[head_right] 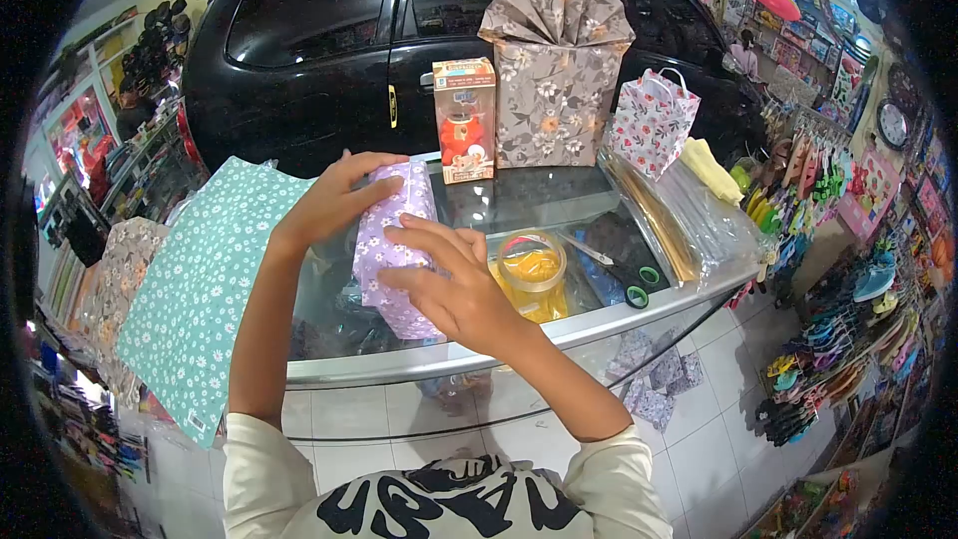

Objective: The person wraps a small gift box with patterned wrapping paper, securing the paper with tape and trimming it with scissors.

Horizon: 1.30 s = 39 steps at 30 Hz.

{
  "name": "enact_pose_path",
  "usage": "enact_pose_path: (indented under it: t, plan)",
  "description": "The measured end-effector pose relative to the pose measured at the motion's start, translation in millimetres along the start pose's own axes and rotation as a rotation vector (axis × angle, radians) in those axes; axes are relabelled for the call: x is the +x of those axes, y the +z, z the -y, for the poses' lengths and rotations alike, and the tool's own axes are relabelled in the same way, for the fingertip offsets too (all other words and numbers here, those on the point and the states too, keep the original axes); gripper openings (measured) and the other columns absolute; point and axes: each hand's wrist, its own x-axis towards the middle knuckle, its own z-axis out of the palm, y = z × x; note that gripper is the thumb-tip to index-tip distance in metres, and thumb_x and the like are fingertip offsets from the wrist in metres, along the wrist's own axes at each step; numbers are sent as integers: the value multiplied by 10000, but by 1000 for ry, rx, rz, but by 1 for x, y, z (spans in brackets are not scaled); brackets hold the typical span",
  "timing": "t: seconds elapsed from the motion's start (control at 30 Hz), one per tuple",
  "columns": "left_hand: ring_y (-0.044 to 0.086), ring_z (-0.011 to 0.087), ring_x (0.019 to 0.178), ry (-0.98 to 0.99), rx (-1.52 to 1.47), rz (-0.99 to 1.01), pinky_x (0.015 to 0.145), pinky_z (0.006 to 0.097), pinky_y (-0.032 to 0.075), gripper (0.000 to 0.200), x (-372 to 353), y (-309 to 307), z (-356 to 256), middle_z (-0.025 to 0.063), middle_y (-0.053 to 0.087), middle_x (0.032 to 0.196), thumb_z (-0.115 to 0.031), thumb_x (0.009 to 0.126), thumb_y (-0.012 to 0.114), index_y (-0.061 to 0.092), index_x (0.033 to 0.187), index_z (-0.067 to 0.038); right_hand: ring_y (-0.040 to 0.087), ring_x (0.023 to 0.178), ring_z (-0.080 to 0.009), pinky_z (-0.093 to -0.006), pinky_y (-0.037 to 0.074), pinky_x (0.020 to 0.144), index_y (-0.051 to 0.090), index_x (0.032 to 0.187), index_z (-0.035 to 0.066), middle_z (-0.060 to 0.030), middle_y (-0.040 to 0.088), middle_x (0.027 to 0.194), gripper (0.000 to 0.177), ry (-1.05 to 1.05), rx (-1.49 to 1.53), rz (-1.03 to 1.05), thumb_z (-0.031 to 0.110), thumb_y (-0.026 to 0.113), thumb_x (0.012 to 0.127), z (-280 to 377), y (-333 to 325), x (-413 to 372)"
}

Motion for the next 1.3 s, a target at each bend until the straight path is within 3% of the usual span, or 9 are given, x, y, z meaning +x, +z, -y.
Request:
enact_pose_path:
  t: [0.07,0.2,0.5,0.73,0.83,0.93,1.03,1.17,1.3]
  plan:
    - [542,198,1140,-143,-436,15,1059,407,308,467,3,3,-9,100,601,1188,-276,864,626,540,1274,-68,453,1260,-295,-427,322,996,581,1138,120,-95,526,1301,391,34,123,-57,92,696,765,-6,5,-1]
    - [586,147,987,-346,-690,-21,885,299,432,499,7,5,-16,87,622,1084,-236,773,710,561,1203,-32,444,1263,-316,-429,343,1017,496,1201,89,-104,527,1292,523,74,160,-112,102,738,738,1,9,3]
    - [567,173,954,-327,-1097,-92,862,337,392,428,9,20,25,36,611,1072,-330,809,681,588,1165,-111,401,1301,-349,-447,332,1061,526,1176,80,-132,524,1284,499,2,210,13,51,738,724,-22,-16,11]
    - [518,220,1074,-499,-952,-333,919,369,388,497,7,23,23,78,573,1127,-349,840,665,518,1217,-60,401,1314,-335,-452,326,1073,562,1136,88,-117,536,1296,403,71,300,66,18,677,757,-30,-30,9]
    - [530,219,1056,47,-343,-936,930,384,399,498,10,38,15,94,567,1125,-282,827,693,492,1212,-39,420,1297,-341,-450,334,1067,569,1118,79,-119,548,1279,370,77,261,50,-15,608,762,-32,-31,7]
    - [555,227,1056,567,-45,-491,949,402,419,485,-31,24,-22,92,586,1117,-170,727,772,557,1143,-46,440,1272,-353,-448,347,1053,575,1097,70,-123,555,1264,362,71,173,-2,-40,552,753,-32,-27,4]
    - [590,233,1021,695,151,-339,996,420,415,358,-48,37,-42,76,616,1087,-138,699,786,651,1026,-82,449,1255,-364,-447,358,1038,575,1088,59,-129,555,1258,353,51,89,-85,-40,546,750,-25,-15,4]
    - [623,224,957,650,-40,-457,1031,441,408,192,-53,51,-34,68,639,1038,-118,723,759,711,909,-118,445,1253,-370,-448,363,1027,571,1065,44,-127,552,1267,310,70,34,-118,-29,572,764,-14,-11,5]
    - [623,214,922,608,-29,-408,974,406,450,161,-54,48,-38,65,638,982,-93,737,744,717,895,-105,413,1298,-347,-447,352,1038,573,1024,43,-138,541,1290,238,102,268,-164,-3,622,797,-16,-8,1]
